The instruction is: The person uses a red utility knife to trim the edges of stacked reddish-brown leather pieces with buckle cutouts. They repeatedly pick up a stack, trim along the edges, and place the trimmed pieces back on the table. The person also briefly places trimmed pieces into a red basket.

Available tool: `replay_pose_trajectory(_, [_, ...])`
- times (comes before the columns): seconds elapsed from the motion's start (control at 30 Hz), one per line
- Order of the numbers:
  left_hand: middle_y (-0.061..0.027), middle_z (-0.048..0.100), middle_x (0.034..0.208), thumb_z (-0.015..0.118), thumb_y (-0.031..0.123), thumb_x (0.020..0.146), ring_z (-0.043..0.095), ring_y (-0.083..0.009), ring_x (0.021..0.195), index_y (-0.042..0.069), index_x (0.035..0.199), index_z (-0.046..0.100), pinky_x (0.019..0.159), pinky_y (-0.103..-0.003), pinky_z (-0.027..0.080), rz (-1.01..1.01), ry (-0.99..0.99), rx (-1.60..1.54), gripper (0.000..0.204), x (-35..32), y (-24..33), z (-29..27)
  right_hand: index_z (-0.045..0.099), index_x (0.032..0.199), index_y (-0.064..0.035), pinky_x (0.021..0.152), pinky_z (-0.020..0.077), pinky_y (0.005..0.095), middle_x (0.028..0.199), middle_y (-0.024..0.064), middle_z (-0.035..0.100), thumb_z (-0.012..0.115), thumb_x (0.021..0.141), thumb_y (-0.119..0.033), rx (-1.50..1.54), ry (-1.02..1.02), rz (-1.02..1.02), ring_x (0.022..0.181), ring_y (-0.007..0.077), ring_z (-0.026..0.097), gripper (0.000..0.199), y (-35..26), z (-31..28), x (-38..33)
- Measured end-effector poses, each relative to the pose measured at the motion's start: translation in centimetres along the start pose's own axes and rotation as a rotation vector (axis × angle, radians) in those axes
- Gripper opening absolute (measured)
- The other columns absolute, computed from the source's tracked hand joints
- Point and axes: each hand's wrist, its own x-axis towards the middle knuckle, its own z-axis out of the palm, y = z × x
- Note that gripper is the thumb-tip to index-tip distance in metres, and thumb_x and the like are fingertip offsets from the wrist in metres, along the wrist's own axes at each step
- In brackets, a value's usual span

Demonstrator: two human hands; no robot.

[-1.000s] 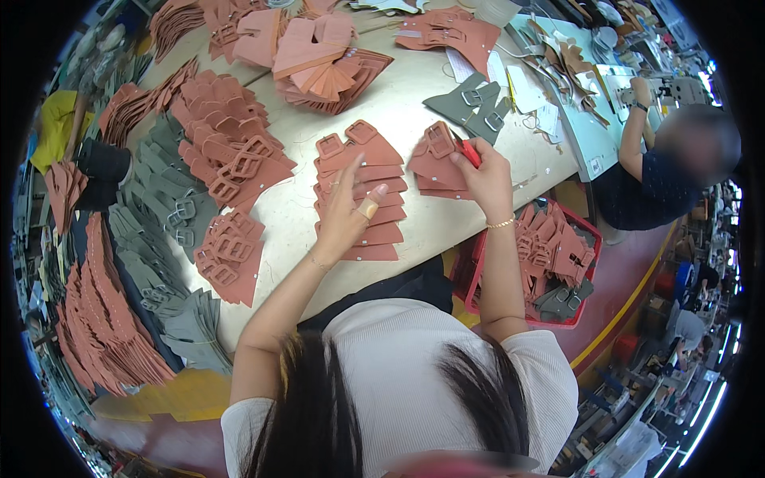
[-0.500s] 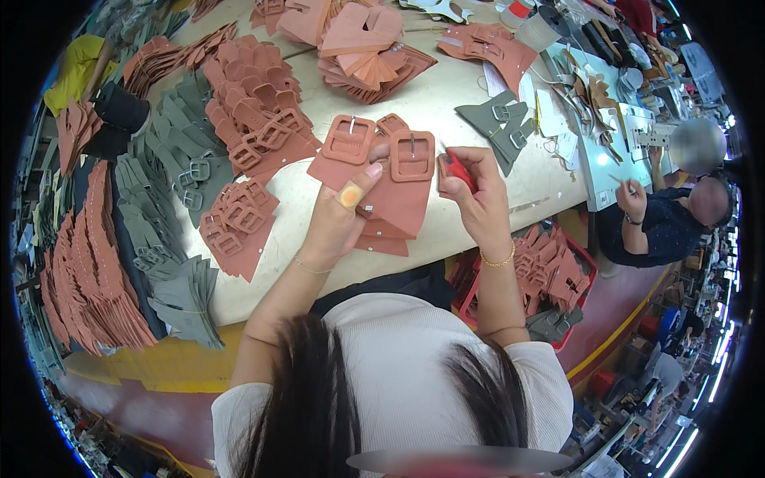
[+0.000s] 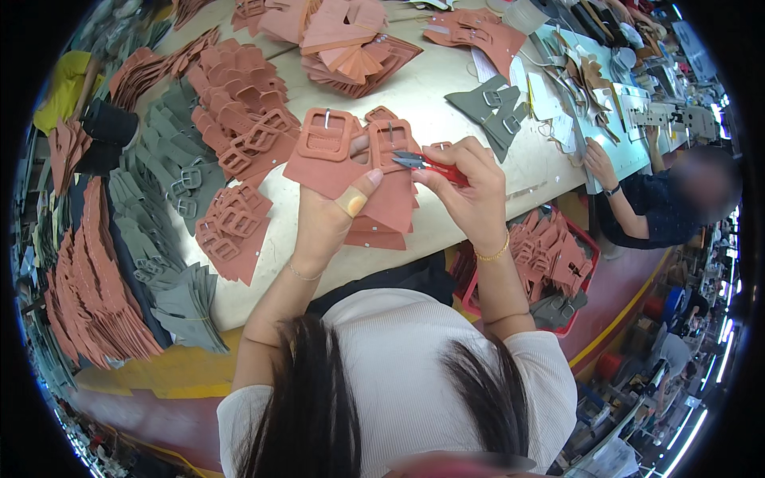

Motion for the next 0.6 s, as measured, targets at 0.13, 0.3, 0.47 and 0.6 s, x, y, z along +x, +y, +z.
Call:
replay_pose_trajectory(0.13, [-0.0174, 0.057, 0.123, 0.063, 0.001, 0.084, 0.058, -0.0195, 0.11, -0.008, 0.129, 0.044, 0.091, -0.031, 0.05, 0.009, -0.017, 0.065, 0.049, 0.05, -0.13, 0.25, 0.07, 0.091, -0.0007, 0.061, 0.0402, 0.0284, 0.074, 0.0051, 0.056, 0.08, 0.072, -0.016, 0.052, -0.011, 0.025, 0.064, 0.0172, 0.053, 0.027, 0.18, 0.03, -0.11])
replay_pose_trajectory(0.3, [-0.0192, 0.054, 0.129, 0.062, -0.002, 0.084, 0.056, -0.0221, 0.114, -0.007, 0.133, 0.039, 0.096, -0.033, 0.048, -0.02, -0.049, 0.063, 0.054, -0.02, 0.02, 0.55, 0.072, 0.095, 0.0003, 0.072, 0.0462, 0.0278, 0.079, 0.0076, 0.062, 0.081, 0.069, -0.01, 0.04, -0.061, 0.078, 0.078, 0.0176, 0.057, 0.029, 0.39, -0.31, -0.2])
replay_pose_trajectory(0.47, [-0.0181, 0.054, 0.129, 0.063, 0.0, 0.084, 0.056, -0.0208, 0.113, -0.007, 0.132, 0.04, 0.096, -0.031, 0.047, -0.052, -0.039, 0.093, 0.054, -0.12, -0.04, 0.63, 0.072, 0.095, -0.0002, 0.072, 0.0471, 0.028, 0.08, 0.0078, 0.062, 0.081, 0.07, -0.01, 0.021, -0.052, 0.087, 0.078, 0.0175, 0.059, 0.029, 0.53, -0.23, -0.42])
replay_pose_trajectory(0.6, [-0.0172, 0.055, 0.127, 0.064, 0.0, 0.084, 0.057, -0.02, 0.111, -0.007, 0.132, 0.04, 0.095, -0.031, 0.047, -0.061, -0.027, 0.106, 0.055, -0.15, -0.19, 0.71, 0.071, 0.094, -0.0004, 0.072, 0.0477, 0.0283, 0.08, 0.008, 0.061, 0.081, 0.07, -0.011, 0.009, -0.046, 0.07, 0.079, 0.0181, 0.06, 0.027, 0.74, -0.12, -0.58])
